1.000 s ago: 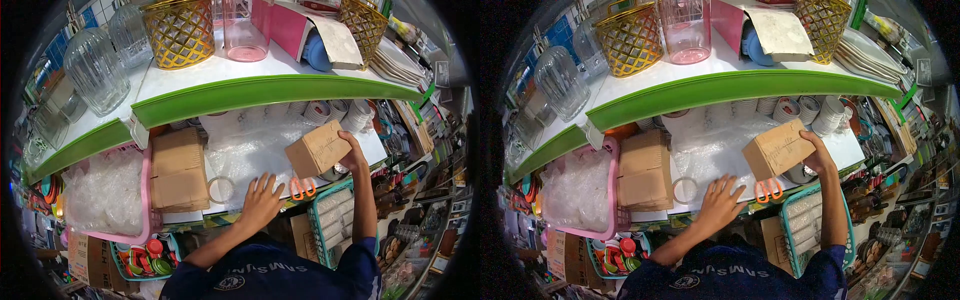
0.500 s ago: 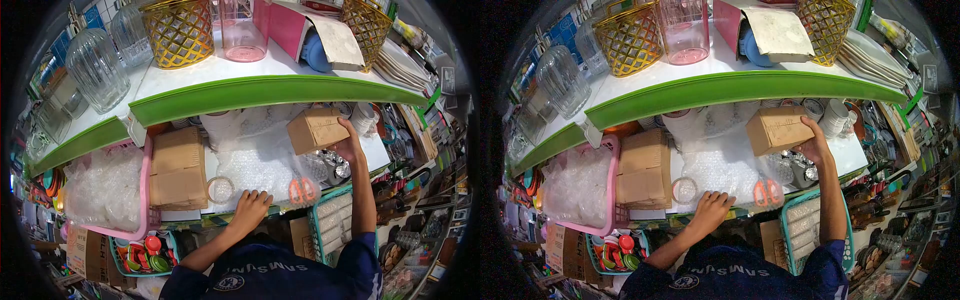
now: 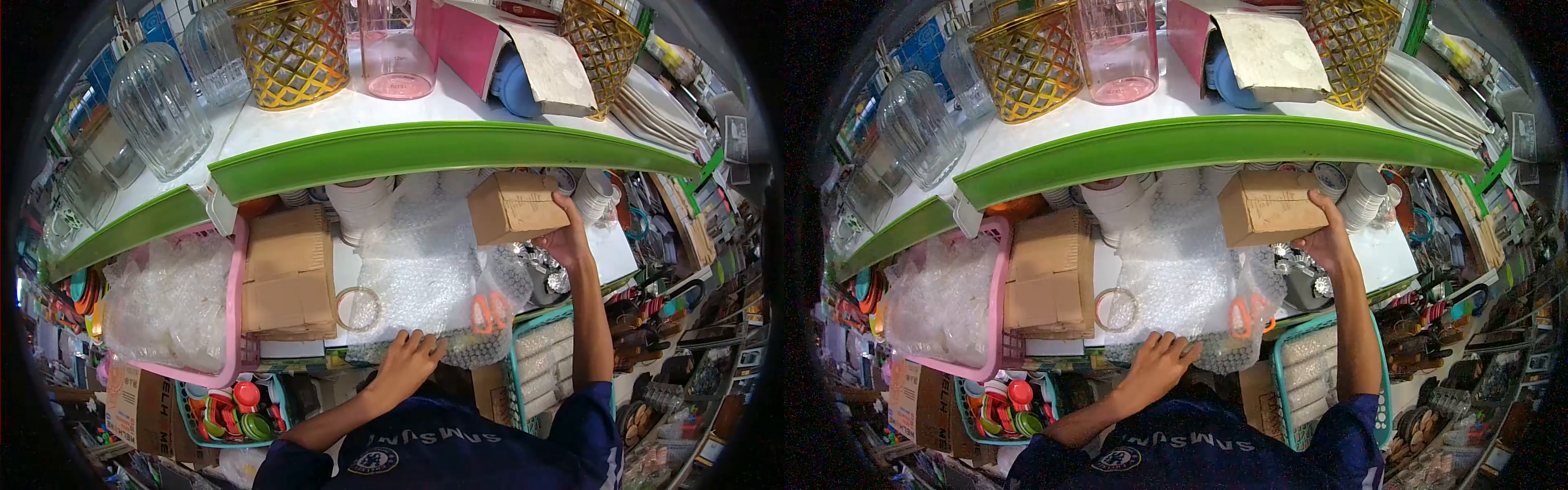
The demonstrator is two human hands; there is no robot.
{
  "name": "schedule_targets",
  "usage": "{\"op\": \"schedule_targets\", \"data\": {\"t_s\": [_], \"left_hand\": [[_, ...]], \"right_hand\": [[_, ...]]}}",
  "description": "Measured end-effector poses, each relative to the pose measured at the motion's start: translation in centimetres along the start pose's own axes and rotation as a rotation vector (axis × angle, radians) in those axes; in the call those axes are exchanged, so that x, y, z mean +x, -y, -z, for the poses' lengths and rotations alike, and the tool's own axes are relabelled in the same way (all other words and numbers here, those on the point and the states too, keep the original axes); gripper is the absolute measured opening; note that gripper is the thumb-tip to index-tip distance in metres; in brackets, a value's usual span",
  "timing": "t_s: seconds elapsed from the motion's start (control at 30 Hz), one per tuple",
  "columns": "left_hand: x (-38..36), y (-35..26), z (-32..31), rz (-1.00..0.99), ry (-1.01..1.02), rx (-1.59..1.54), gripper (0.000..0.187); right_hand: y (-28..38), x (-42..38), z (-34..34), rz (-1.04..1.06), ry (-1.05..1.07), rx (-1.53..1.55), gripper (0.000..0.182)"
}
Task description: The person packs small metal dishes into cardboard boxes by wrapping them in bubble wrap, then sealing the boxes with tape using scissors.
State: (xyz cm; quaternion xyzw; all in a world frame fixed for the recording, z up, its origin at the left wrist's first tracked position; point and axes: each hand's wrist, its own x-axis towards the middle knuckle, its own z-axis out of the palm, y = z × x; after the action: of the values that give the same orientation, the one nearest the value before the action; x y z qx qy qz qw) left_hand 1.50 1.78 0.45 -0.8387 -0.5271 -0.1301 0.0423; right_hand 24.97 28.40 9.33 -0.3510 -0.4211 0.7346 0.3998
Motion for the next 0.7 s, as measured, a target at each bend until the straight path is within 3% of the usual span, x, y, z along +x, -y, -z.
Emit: {"op": "schedule_targets", "data": {"t_s": [0.3,0.7], "left_hand": [[0.4,-1.2,-1.7,-0.025,-0.012,-0.048,0.050],[0.5,-2.8,-3.6,-0.053,-0.041,-0.097,0.049]], "right_hand": [[-0.1,-0.2,-0.4,0.035,0.007,-0.003,0.047],[0.1,1.4,-1.7,0.007,0.000,0.029,0.042]]}}
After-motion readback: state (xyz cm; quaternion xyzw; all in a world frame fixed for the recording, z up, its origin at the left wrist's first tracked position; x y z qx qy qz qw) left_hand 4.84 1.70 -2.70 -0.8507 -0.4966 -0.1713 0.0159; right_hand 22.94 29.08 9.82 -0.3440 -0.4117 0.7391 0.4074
